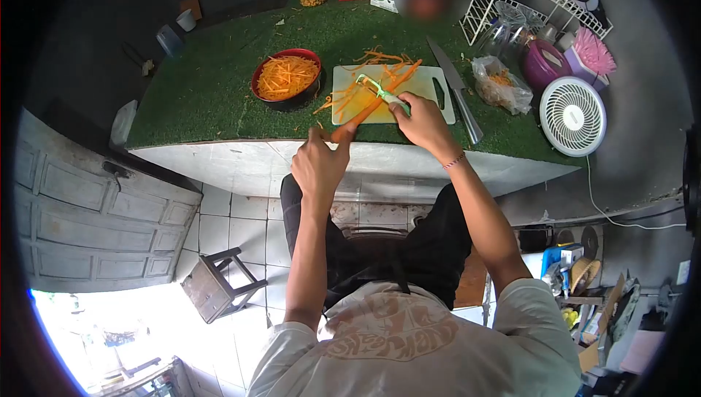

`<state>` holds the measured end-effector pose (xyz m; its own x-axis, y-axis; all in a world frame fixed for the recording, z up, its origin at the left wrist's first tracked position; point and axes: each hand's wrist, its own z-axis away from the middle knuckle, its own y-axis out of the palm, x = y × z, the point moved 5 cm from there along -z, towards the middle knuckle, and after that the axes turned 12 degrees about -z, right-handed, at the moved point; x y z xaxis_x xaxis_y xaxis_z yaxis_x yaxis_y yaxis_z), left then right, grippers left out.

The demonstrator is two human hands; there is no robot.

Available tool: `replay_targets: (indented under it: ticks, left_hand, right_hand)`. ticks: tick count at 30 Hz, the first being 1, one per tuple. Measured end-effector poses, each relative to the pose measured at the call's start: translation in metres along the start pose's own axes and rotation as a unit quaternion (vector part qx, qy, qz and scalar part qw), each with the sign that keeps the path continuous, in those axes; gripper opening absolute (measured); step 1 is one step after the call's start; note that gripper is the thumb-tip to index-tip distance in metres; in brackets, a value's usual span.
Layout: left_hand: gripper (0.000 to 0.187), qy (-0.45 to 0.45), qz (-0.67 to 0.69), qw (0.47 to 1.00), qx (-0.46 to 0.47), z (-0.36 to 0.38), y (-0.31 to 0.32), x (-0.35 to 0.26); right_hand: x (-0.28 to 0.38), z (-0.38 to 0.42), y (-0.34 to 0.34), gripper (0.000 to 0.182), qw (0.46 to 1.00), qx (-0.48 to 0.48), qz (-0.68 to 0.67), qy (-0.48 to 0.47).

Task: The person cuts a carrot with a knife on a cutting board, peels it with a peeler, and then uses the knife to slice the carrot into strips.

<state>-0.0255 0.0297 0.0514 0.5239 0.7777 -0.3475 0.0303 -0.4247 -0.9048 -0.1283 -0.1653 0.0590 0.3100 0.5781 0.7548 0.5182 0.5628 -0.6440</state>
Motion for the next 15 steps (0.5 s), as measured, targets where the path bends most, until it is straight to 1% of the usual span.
replay_targets:
  ticks: [2,4,5,7,8,11,15]
  left_hand:
    - [0.033,0.062,0.071,0.991,-0.095,0.006,-0.01,-0.002]
    - [0.029,0.118,0.07,0.988,-0.073,0.003,0.003,0.002]
    - [0.029,0.145,0.07,0.985,-0.062,0.001,0.008,0.002]
    - [0.027,0.146,0.076,0.984,-0.072,-0.001,0.008,0.003]
    - [0.026,0.147,0.08,0.983,-0.077,-0.002,0.008,0.003]
    - [0.024,0.187,0.092,0.974,-0.091,-0.005,0.007,-0.004]
    - [0.021,0.197,0.08,0.972,-0.099,-0.013,0.016,-0.001]
  right_hand:
    - [0.005,0.0,-0.002,0.035,1.0,0.01,0.005,0.011]
    - [0.008,-0.002,-0.003,0.035,1.0,0.018,0.006,0.017]
    - [0.005,-0.004,-0.002,0.035,1.0,0.015,-0.015,0.016]
    - [-0.005,-0.008,-0.004,0.036,0.998,0.006,-0.057,0.014]
    - [-0.01,-0.009,-0.006,0.036,0.998,0.005,-0.06,0.019]
    - [-0.019,-0.009,-0.01,0.036,0.997,0.012,-0.072,0.037]
    - [-0.026,-0.01,-0.017,0.034,0.992,-0.007,-0.116,0.037]
